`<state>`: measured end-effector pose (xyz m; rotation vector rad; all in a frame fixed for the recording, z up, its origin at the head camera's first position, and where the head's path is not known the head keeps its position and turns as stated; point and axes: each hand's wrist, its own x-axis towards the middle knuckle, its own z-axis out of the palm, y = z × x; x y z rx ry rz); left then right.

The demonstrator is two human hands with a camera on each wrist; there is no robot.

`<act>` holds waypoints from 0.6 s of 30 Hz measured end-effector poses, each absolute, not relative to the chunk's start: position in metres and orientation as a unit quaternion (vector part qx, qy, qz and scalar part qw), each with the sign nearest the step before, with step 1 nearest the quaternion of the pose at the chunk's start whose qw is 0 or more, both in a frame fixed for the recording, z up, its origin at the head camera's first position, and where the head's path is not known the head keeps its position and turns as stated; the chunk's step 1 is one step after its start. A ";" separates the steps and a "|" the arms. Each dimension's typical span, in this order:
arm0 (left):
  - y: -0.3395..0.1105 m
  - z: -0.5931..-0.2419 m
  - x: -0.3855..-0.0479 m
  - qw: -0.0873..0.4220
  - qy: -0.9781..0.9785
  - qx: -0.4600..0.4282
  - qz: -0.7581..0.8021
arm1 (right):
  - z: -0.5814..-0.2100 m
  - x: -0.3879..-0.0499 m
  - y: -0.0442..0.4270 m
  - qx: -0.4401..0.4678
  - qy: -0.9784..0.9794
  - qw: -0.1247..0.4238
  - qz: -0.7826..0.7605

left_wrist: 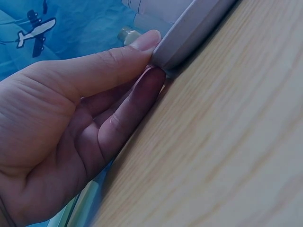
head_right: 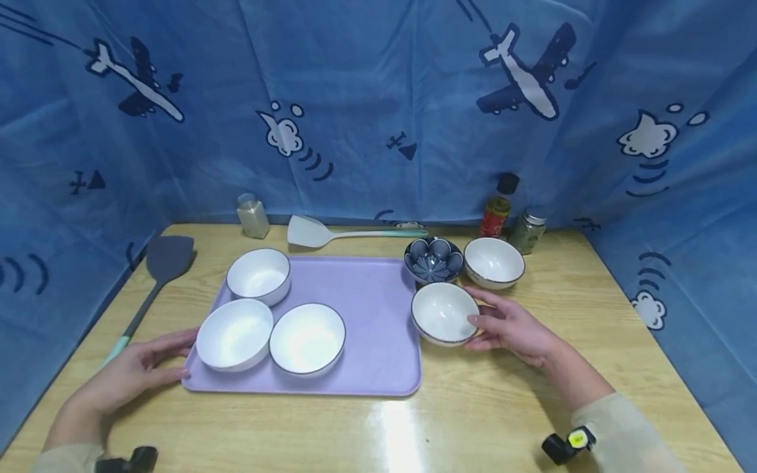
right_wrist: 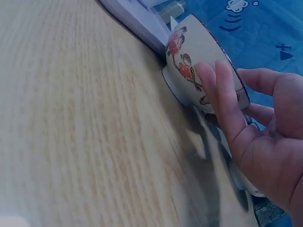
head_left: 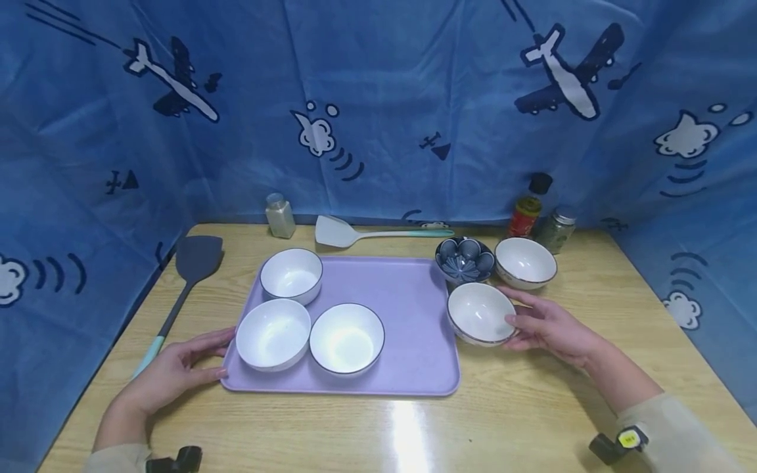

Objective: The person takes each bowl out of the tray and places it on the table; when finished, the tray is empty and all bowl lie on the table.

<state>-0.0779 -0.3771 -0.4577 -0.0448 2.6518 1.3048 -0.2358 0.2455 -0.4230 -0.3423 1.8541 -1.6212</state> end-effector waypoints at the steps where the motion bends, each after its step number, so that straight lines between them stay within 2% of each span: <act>1: -0.377 -0.458 -0.078 0.093 0.893 -0.015 0.440 | -0.423 -0.236 0.246 -0.127 0.711 0.320 -0.614; 10: -0.377 -0.458 -0.078 0.091 0.893 -0.014 0.440 | -0.411 -0.237 0.251 -0.146 0.761 0.260 -0.576; 18: -0.377 -0.460 -0.078 0.089 0.890 -0.015 0.447 | -0.395 -0.239 0.248 -0.184 0.735 0.247 -0.604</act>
